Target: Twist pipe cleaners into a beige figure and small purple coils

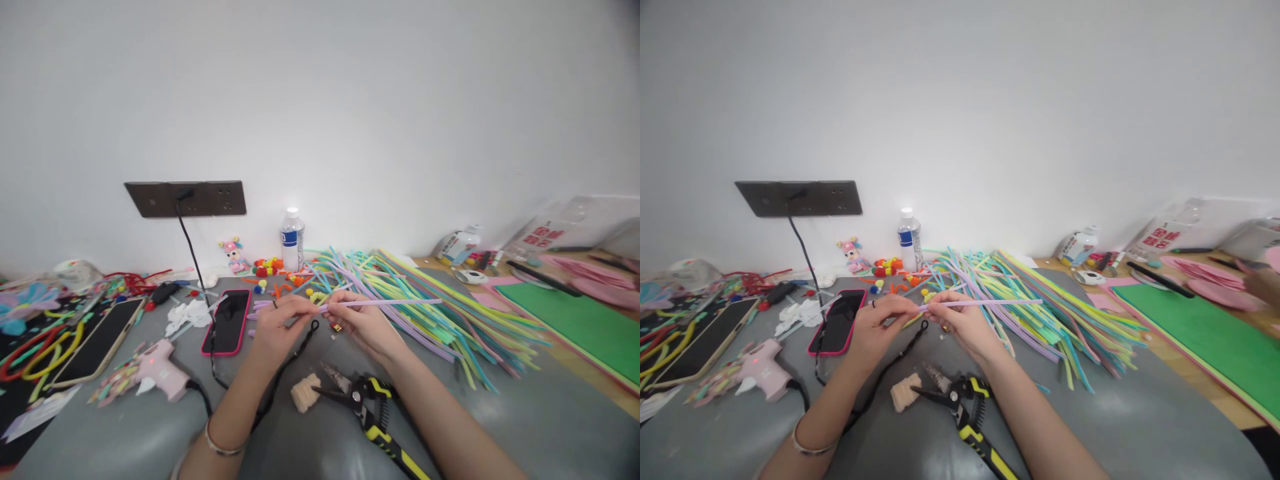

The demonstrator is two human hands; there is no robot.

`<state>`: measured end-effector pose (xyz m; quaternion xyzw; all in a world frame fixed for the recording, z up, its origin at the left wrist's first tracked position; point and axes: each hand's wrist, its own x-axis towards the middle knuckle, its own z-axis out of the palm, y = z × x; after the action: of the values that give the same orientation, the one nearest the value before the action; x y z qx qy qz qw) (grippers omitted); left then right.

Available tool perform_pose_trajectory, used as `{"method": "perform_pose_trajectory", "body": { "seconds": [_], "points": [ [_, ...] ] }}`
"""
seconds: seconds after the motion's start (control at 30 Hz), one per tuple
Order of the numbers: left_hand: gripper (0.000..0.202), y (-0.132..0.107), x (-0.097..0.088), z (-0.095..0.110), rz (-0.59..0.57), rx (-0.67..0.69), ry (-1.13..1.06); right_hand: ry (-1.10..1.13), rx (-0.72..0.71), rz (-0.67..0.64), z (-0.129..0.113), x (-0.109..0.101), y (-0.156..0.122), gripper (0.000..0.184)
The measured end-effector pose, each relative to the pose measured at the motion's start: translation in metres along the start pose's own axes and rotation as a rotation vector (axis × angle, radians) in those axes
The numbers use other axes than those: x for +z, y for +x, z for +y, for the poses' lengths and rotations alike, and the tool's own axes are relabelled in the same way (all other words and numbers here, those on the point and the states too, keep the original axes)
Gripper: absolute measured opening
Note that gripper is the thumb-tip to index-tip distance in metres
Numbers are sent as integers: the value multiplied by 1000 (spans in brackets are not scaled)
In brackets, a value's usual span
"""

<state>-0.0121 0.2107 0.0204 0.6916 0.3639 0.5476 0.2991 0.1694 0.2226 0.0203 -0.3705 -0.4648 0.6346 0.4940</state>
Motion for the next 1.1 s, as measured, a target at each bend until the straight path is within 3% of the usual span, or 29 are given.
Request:
{"method": "perform_pose_trajectory", "body": {
  "seconds": [0.1, 0.2, 0.27, 0.37, 0.67, 0.9, 1.1],
  "points": [
    [7, 0, 1, -1, -60, -52, -43, -96, -75, 37, 0, -4, 1, 28],
    [22, 1, 2, -4, -94, -124, -67, -277, -140, 52, -1, -8, 1, 25],
    [21, 1, 3, -6, -94, -112, -24, -361, -135, 26, -1, -9, 1, 23],
    [5, 2, 4, -6, -84, -73, 56, -382, -120, -3, 0, -6, 0, 25],
    [4, 2, 9, -9, -28, -241, 15, -358, -170, -7, 5, -5, 2, 25],
    [19, 1, 10, -13, -80, -453, -248, -382, -374, -24, 7, -3, 1, 17],
    [34, 3, 7, -5, -217, -655, -488, -490, -464, -111, 2, -4, 1, 16]
  ]
}}
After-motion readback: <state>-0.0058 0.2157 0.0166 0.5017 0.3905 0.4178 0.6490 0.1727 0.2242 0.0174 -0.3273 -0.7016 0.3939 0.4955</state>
